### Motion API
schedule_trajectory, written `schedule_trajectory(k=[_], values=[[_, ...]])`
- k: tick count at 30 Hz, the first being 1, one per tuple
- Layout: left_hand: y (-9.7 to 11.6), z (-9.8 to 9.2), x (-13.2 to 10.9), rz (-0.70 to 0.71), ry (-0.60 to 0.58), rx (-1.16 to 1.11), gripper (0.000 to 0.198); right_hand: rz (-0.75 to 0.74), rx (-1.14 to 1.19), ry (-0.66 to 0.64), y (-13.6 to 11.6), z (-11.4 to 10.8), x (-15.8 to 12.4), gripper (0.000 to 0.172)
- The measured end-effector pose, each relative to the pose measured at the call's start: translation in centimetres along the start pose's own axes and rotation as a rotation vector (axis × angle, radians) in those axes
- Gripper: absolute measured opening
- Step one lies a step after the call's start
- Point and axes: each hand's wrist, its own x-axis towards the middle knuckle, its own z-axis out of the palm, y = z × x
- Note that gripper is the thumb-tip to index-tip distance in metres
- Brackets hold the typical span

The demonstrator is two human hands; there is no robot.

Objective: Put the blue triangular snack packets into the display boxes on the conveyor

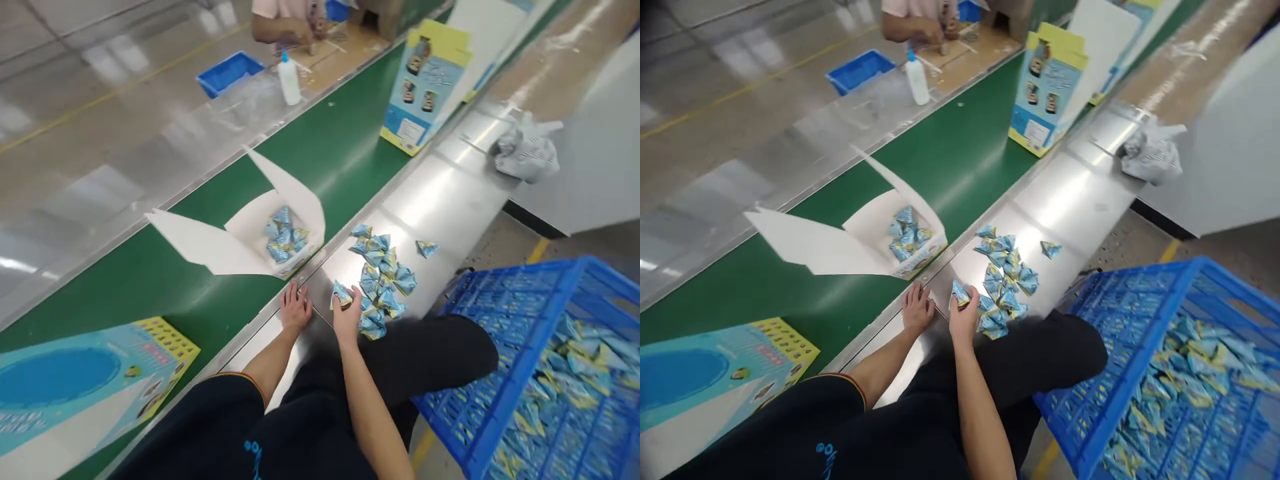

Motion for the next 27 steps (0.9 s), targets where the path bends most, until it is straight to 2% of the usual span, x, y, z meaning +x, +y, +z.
schedule_trajectory(k=[1,4,7,10,12,15,17,19,21,22,25,26,27], values=[[0.4,0.3,0.2,-0.022,0.041,-0.023,0.052,0.044,0.054,-0.006,0.0,-0.6,-1.1,0.052],[3.0,1.0,1.4,-0.007,0.063,-0.097,0.047,0.078,0.178,-0.204,-0.4,-2.8,-4.2,0.039],[6.8,0.7,3.6,0.210,-0.070,-0.136,0.036,0.033,0.247,-0.369,-1.1,-5.2,-6.6,0.033],[10.1,-0.5,6.1,0.465,-0.241,-0.152,0.033,-0.056,0.223,-0.580,-1.5,-6.8,-7.9,0.028],[11.5,-1.2,7.1,0.654,-0.391,-0.118,0.034,-0.042,0.257,-0.601,-1.5,-7.1,-8.2,0.030],[12.9,-1.4,6.9,0.875,-0.570,0.042,0.049,0.060,0.370,-0.529,-1.4,-6.8,-8.2,0.032],[13.3,-0.9,6.4,0.880,-0.616,0.179,0.053,0.040,0.394,-0.508,-1.4,-6.5,-8.1,0.030],[13.1,-0.5,6.5,0.806,-0.628,0.281,0.045,-0.018,0.362,-0.521,-1.5,-6.3,-8.1,0.028],[12.3,-0.8,7.5,0.689,-0.590,0.302,0.035,-0.033,0.327,-0.533,-1.6,-6.0,-8.1,0.028],[11.8,-1.2,8.2,0.601,-0.518,0.274,0.032,-0.023,0.325,-0.531,-1.6,-5.9,-8.0,0.028],[9.7,-3.4,9.7,0.272,-0.121,0.109,0.031,0.021,0.379,-0.500,-1.4,-5.4,-7.9,0.031],[9.0,-4.1,9.8,0.235,-0.030,0.052,0.032,0.040,0.418,-0.468,-1.2,-5.2,-7.8,0.033],[8.5,-4.8,9.7,0.262,0.000,0.007,0.033,0.062,0.470,-0.425,-1.0,-4.9,-7.7,0.035]])
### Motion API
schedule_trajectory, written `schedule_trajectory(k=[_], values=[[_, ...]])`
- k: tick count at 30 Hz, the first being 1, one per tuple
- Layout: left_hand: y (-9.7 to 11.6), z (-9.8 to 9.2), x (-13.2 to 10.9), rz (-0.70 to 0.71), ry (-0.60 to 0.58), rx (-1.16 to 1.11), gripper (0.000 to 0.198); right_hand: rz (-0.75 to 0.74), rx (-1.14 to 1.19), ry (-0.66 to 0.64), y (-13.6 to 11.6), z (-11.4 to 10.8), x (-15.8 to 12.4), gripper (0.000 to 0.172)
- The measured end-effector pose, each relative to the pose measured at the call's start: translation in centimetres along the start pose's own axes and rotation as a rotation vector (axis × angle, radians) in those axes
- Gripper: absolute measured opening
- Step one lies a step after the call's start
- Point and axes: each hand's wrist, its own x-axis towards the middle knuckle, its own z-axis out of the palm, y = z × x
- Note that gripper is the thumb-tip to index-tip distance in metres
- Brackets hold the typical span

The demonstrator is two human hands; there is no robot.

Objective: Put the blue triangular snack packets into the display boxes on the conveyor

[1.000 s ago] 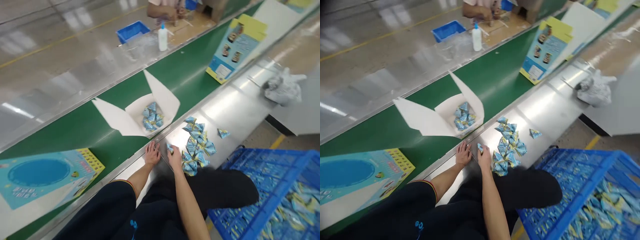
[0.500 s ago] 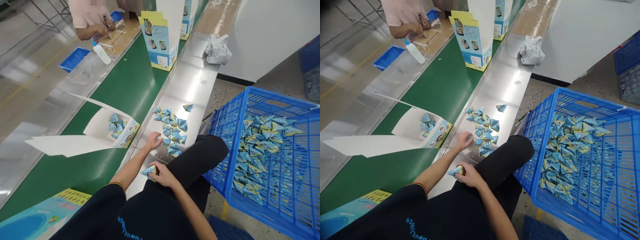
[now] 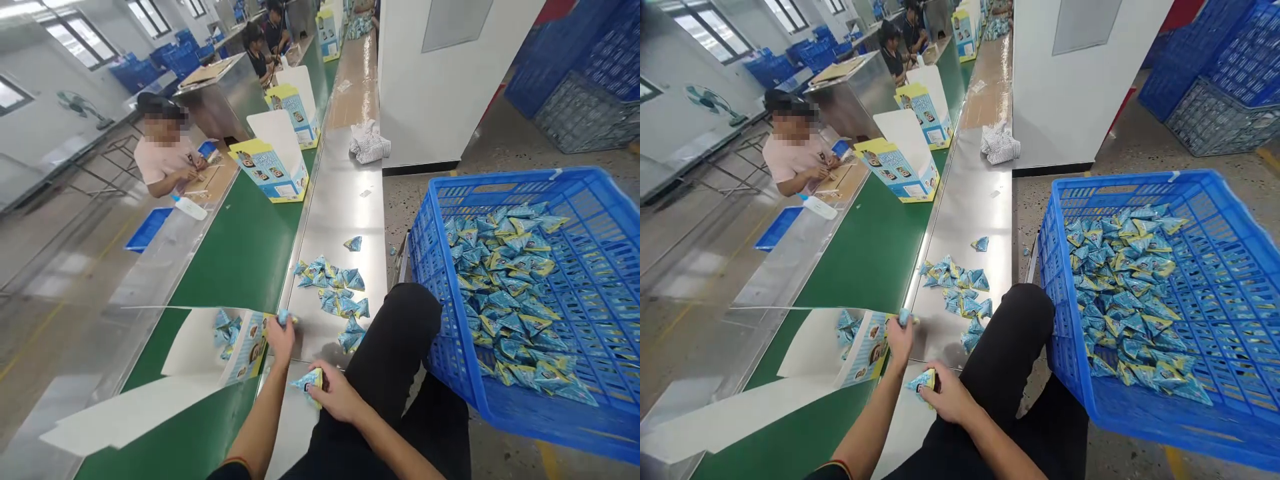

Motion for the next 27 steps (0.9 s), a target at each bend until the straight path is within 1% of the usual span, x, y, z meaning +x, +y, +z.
schedule_trajectory(k=[2,3,5,6,7,9,10,11,13,14,15,17,19,20,23,25,27], values=[[-0.4,-0.9,-0.9,0.124,-0.018,-0.071,0.034,-0.004,0.137,0.097,0.5,0.2,0.5,0.040],[-0.3,-1.2,-1.4,0.132,0.001,-0.102,0.035,-0.009,0.198,0.129,0.8,0.2,0.7,0.042],[0.5,-1.3,-2.3,0.007,0.129,-0.169,0.037,-0.031,0.267,0.161,1.2,0.4,1.2,0.045],[1.0,-1.2,-2.7,-0.048,0.174,-0.213,0.038,-0.047,0.281,0.187,1.4,0.4,1.4,0.047],[1.6,-1.0,-2.9,-0.057,0.173,-0.262,0.039,-0.066,0.294,0.237,1.5,0.5,1.6,0.049],[2.9,-0.8,-3.1,-0.001,0.112,-0.365,0.039,-0.105,0.349,0.388,1.9,0.7,2.1,0.057],[3.6,-0.7,-3.0,-0.017,0.106,-0.425,0.038,-0.116,0.389,0.467,2.0,0.8,2.3,0.060],[4.3,-0.6,-2.9,-0.103,0.135,-0.500,0.036,-0.124,0.421,0.531,2.2,0.9,2.5,0.064],[6.1,-0.7,-2.7,-0.380,0.203,-0.728,0.033,-0.137,0.424,0.608,2.3,1.0,3.0,0.067],[7.1,-0.8,-2.7,-0.495,0.187,-0.883,0.032,-0.146,0.385,0.623,2.2,0.9,3.1,0.066],[8.1,-0.9,-2.8,-0.564,0.124,-1.058,0.032,-0.160,0.321,0.628,2.0,0.8,3.3,0.065],[10.3,-1.2,-3.4,-0.614,-0.104,-1.398,0.037,-0.195,0.152,0.618,1.1,-0.1,3.3,0.063],[12.2,-1.6,-4.5,-0.641,-0.324,-1.626,0.045,-0.232,-0.031,0.578,-0.1,-1.3,3.1,0.062],[13.0,-1.7,-5.0,-0.653,-0.395,-1.687,0.049,-0.245,-0.120,0.549,-0.8,-2.0,3.0,0.061],[14.5,-1.6,-6.5,-0.671,-0.532,-1.742,0.055,-0.265,-0.367,0.483,-2.7,-3.5,2.1,0.058],[14.7,-1.0,-7.1,-0.685,-0.693,-1.745,0.055,-0.270,-0.522,0.482,-3.6,-3.9,1.6,0.060],[14.4,-0.3,-7.3,-0.696,-0.844,-1.753,0.050,-0.269,-0.676,0.484,-4.2,-3.9,1.2,0.063]])
